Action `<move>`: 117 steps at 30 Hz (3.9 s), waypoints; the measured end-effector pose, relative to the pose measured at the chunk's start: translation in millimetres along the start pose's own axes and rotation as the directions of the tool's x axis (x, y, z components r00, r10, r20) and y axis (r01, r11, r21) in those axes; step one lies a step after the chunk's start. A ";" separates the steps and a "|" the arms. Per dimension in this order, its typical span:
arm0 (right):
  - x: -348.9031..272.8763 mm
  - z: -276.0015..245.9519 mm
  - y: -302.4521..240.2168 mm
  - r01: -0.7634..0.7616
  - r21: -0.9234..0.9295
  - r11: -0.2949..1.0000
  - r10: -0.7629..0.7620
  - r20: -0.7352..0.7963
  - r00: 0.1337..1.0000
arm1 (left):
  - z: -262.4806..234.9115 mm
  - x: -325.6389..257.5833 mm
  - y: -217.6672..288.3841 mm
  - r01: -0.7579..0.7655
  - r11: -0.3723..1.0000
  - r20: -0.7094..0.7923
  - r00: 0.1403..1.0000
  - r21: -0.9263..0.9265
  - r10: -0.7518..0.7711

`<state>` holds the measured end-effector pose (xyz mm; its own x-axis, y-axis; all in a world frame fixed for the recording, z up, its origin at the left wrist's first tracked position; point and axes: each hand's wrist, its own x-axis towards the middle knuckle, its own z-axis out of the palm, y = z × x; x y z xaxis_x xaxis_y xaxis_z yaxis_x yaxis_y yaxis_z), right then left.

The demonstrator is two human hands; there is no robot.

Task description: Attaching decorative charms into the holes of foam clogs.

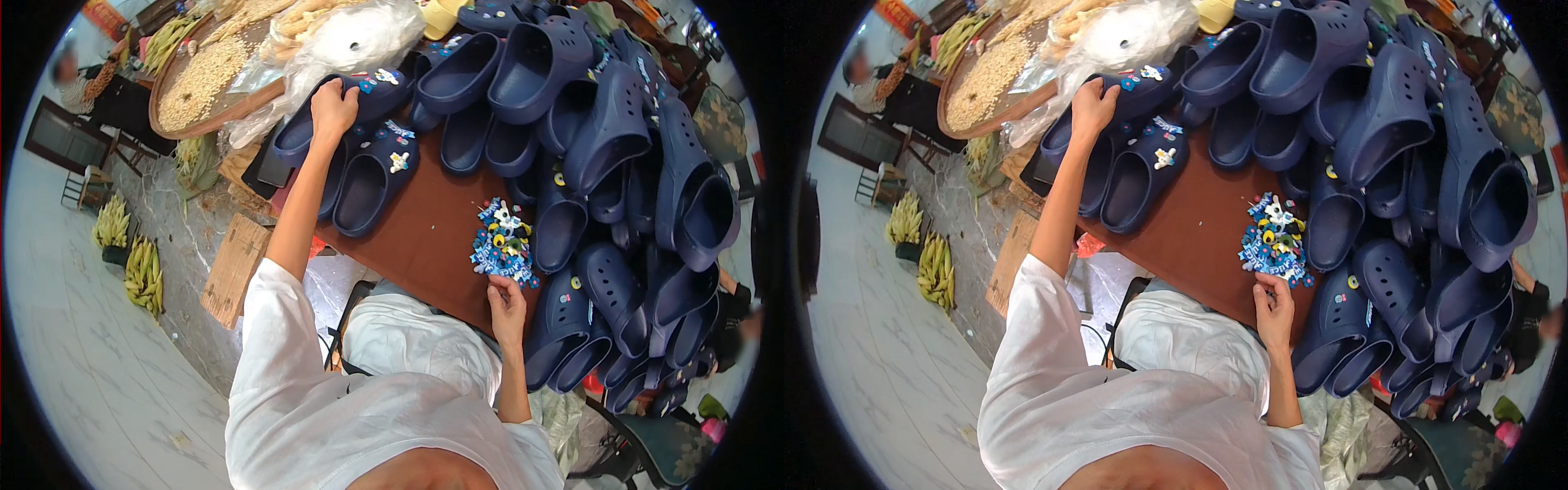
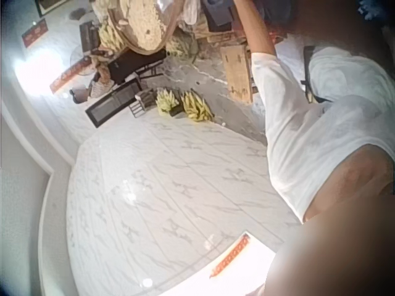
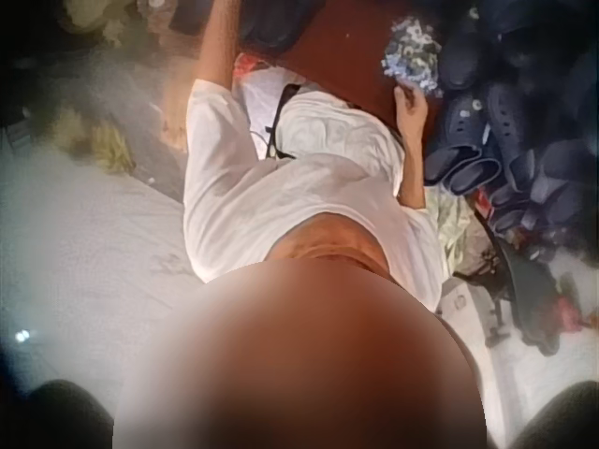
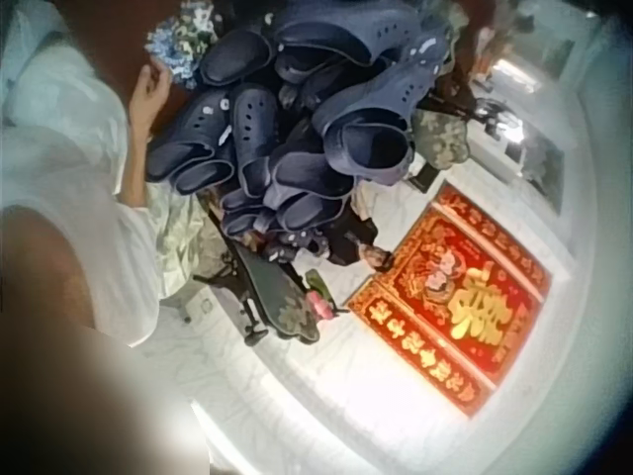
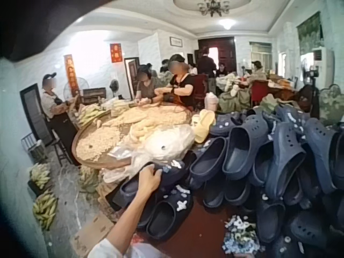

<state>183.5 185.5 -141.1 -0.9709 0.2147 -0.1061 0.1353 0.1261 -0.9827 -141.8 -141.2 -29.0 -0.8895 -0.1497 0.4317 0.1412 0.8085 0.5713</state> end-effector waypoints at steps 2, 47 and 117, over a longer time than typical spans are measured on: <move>-1.1 -1.8 -4.0 0.001 -0.016 1.000 -0.001 -0.018 1.000 | 20.6 8.4 -2.5 -0.024 0.999 -0.061 0.998 0.024 0.025; -15.4 -23.7 7.3 0.042 -0.016 0.999 -0.044 -0.138 0.989 | 116.3 -33.3 218.6 -0.580 0.721 -0.248 0.814 -0.379 0.525; 42.3 -14.6 8.0 0.049 0.376 0.925 0.171 -0.528 0.832 | 203.3 -196.3 195.2 -0.091 0.979 0.871 0.446 -0.184 0.205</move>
<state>146.4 209.7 -151.2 -0.6805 0.7113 -0.1760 0.0033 -0.2371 -0.9715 -28.0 161.7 -144.1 -0.7463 0.5949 -0.2986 0.2992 0.7005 0.6478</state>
